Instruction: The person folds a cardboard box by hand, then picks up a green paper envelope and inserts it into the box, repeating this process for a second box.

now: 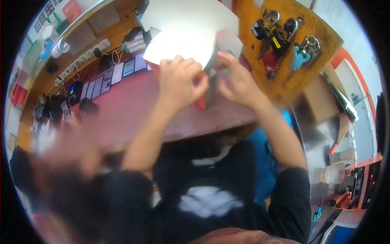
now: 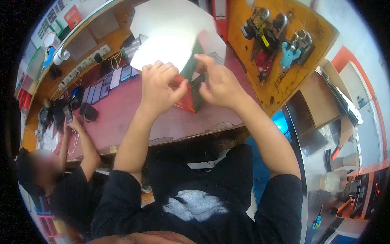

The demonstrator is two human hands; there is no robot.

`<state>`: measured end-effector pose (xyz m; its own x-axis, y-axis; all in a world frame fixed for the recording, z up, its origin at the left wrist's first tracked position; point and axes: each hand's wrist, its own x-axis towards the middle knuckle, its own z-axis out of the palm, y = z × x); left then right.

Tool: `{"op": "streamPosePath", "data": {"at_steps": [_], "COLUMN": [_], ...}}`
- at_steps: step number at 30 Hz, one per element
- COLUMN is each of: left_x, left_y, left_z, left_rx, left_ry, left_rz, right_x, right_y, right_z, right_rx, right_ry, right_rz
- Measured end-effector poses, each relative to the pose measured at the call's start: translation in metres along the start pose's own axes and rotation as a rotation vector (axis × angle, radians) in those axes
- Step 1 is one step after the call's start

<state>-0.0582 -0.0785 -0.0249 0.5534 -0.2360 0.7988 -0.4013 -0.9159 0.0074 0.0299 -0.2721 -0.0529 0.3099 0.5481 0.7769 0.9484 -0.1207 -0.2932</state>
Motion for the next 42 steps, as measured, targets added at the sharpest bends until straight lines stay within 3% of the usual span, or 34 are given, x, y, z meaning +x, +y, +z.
{"op": "streamPosePath", "data": {"at_steps": [3,6,9,12,15,21,24,27,30,33,37,39,42], "left_x": [0.006,0.011,0.017,0.022,0.026,0.028,0.051,0.081,0.084,0.093,0.092,0.089,0.07], "left_y": [0.01,0.015,0.019,0.024,0.031,0.037,0.026,0.014,-0.006,-0.006,-0.018,-0.031,-0.047], "left_z": [0.004,0.008,0.003,-0.003,0.001,0.004,0.012,0.019,0.034,0.033,0.055,0.056,0.007], "left_rx": [0.075,0.097,0.143,0.204,0.264,0.346,0.318,0.135,0.088,0.097,0.047,-0.047,0.016], "left_ry": [-0.02,-0.069,-0.153,-0.252,-0.274,-0.534,-0.428,-0.543,-0.729,-0.898,-1.017,-1.035,-0.461], "left_rz": [-0.042,-0.092,-0.137,-0.191,-0.18,-0.215,-0.302,-0.401,-0.344,-0.31,-0.305,-0.332,-0.505], "right_x": [-0.005,0.0,0.003,0.005,0.001,-0.005,-0.004,-0.005,-0.006,-0.007,-0.006,-0.006,-0.015], "right_y": [0.011,0.011,0.006,0.007,0.015,0.022,0.023,0.014,0.006,0.018,0.032,0.04,0.056], "right_z": [0.008,0.005,0.002,-0.002,0.001,0.006,0.007,0.007,0.005,0.0,0.018,0.016,0.011], "right_rx": [-0.008,-0.07,-0.326,-0.403,-0.29,-0.096,-0.032,-0.048,-0.423,-0.465,-0.363,-0.252,-0.234], "right_ry": [0.061,-0.048,-0.115,-0.05,-0.066,-0.011,-0.012,-0.07,0.063,-0.002,-0.054,-0.093,-0.016], "right_rz": [-0.072,-0.001,-0.088,-0.171,-0.147,-0.045,-0.044,0.019,0.057,0.242,0.309,0.3,0.238]}}
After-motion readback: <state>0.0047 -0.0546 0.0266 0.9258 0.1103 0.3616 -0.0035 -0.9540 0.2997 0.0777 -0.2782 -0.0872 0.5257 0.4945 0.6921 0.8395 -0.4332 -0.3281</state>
